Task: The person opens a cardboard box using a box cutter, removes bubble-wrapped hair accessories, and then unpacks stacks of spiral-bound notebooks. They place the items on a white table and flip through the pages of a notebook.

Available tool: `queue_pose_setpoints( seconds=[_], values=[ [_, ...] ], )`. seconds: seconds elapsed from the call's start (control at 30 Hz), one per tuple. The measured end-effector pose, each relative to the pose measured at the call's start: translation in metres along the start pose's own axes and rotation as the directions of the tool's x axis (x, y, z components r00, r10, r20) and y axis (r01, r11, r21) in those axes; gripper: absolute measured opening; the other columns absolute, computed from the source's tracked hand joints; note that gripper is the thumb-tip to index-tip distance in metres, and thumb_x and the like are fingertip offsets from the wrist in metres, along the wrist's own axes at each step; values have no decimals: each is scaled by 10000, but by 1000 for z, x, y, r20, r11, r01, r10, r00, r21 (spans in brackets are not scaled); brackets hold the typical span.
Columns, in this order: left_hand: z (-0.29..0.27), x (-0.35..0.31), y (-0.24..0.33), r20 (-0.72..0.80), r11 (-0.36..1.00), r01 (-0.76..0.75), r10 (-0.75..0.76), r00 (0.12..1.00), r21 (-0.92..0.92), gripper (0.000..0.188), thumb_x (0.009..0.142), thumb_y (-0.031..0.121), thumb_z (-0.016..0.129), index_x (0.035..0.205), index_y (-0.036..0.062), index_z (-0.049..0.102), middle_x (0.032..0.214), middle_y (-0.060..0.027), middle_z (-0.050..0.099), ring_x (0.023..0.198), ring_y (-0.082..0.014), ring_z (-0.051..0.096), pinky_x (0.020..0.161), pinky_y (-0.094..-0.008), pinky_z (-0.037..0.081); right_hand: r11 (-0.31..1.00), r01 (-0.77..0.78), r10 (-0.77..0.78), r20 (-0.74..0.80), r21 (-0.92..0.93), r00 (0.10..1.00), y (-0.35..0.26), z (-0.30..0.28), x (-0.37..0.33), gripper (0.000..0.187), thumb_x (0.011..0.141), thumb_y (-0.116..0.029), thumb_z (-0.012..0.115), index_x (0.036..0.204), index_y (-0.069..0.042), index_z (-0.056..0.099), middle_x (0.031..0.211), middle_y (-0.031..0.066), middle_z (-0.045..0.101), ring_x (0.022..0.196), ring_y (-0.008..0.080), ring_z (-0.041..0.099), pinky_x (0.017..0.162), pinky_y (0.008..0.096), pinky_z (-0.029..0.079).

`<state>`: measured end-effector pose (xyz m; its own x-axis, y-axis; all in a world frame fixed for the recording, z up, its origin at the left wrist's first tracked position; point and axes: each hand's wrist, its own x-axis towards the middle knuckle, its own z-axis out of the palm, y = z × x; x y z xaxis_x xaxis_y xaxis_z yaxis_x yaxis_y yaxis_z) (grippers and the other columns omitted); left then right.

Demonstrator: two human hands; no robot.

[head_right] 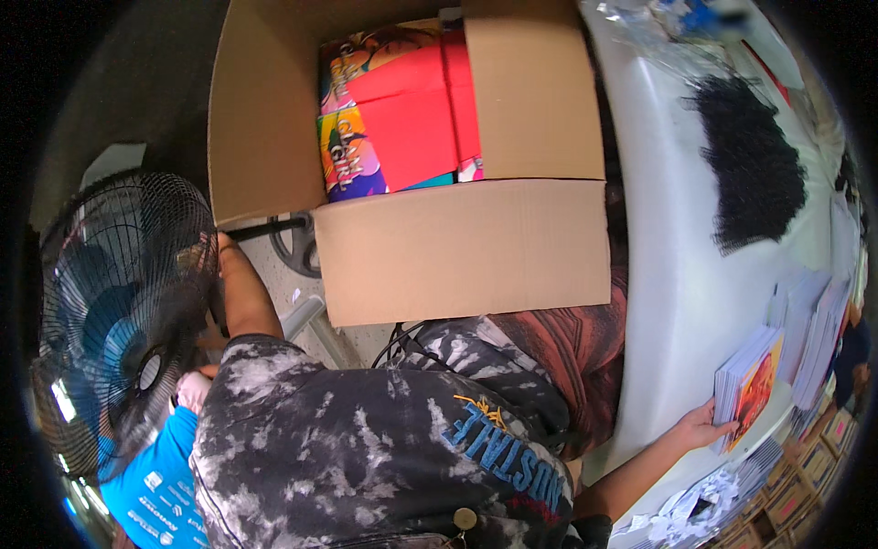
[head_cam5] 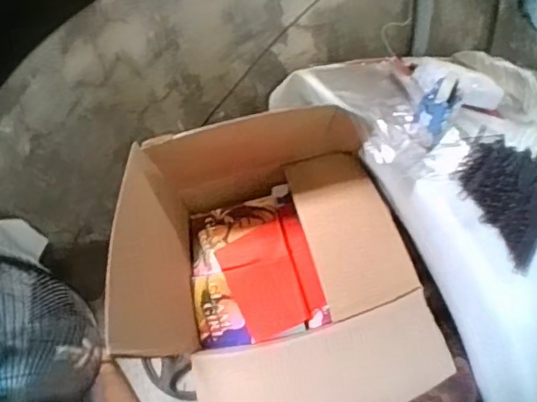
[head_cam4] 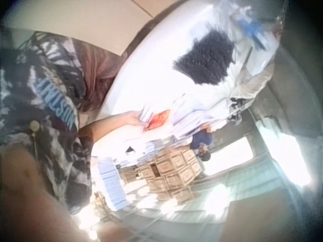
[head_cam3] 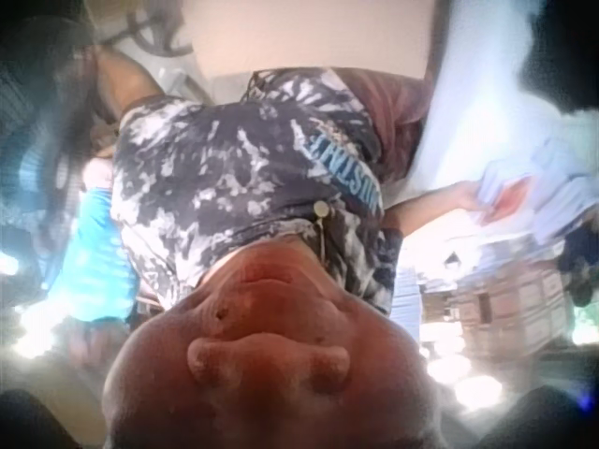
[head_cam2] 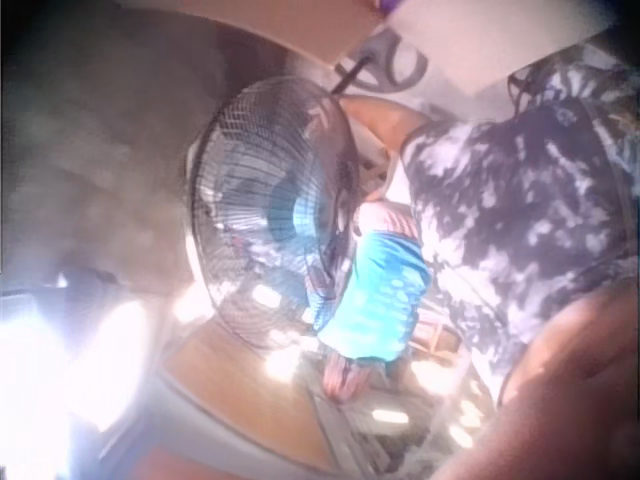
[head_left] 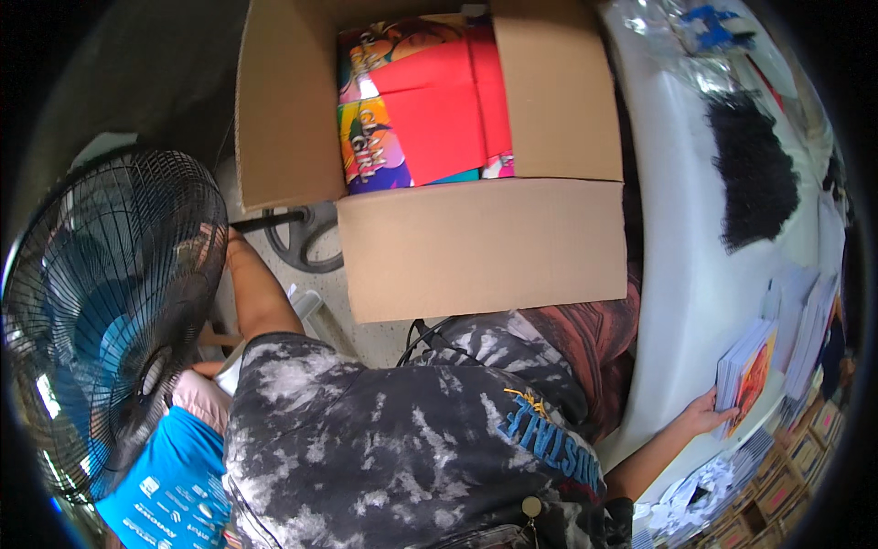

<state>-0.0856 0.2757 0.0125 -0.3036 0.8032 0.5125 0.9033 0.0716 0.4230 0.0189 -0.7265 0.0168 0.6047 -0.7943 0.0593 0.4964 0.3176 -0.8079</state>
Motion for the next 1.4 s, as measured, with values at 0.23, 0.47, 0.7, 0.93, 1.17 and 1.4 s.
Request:
queue_pose_setpoints(
  seconds=[0.23,0.47,0.7,0.93,1.17,1.4],
  values=[
    [0,1,-18,-79,982,-185,187,979,35,684,815,557,509,1171,-28,519,1142,-259,527,1086,-361,509,901,-476,397,998,-41,48,-145,51,988,10,21,-25,589,866,-286,587,1312,17,349,1345,163,395,1225,314,393,1066,466,299],
    [-31,-129,-106,846,698,-643,515,142,-317,516,824,357,549,1114,-68,521,1109,-220,542,1013,-349,529,876,-416,430,989,4,32,-242,148,970,-23,68,-43,491,847,-201,629,1276,-88,419,1293,101,464,1181,248,454,1001,493,374],
    [-170,-276,16,510,88,-618,-479,-714,-782,454,839,338,545,1083,-45,571,1043,-191,602,939,-294,580,812,-369,456,977,-19,88,-326,210,941,-63,111,-52,479,838,-180,637,1255,-89,420,1262,71,472,1154,219,470,963,503,404],
    [-392,-329,270,160,49,-237,-605,-780,-970,319,872,257,535,1031,-3,632,958,-140,661,838,-207,632,750,-312,493,988,63,-11,-337,143,942,-58,123,-64,463,848,-163,624,1248,-64,413,1227,77,487,1129,215,484,965,483,406],
    [-522,-476,349,-392,-382,363,-2,-920,-850,350,802,173,634,1124,46,580,945,-140,652,850,-264,638,755,-355,491,991,15,25,-295,134,955,-67,122,-64,510,867,-154,588,1301,-59,338,1283,86,438,1184,223,440,1007,485,370],
    [-541,-566,343,-725,-727,467,60,-686,-503,339,773,161,663,1100,103,597,976,-73,640,849,-236,607,748,-342,466,996,10,17,-306,86,952,-65,119,-65,475,895,-190,545,1291,-6,359,1284,132,437,1190,253,431,1026,478,349]
  ],
)
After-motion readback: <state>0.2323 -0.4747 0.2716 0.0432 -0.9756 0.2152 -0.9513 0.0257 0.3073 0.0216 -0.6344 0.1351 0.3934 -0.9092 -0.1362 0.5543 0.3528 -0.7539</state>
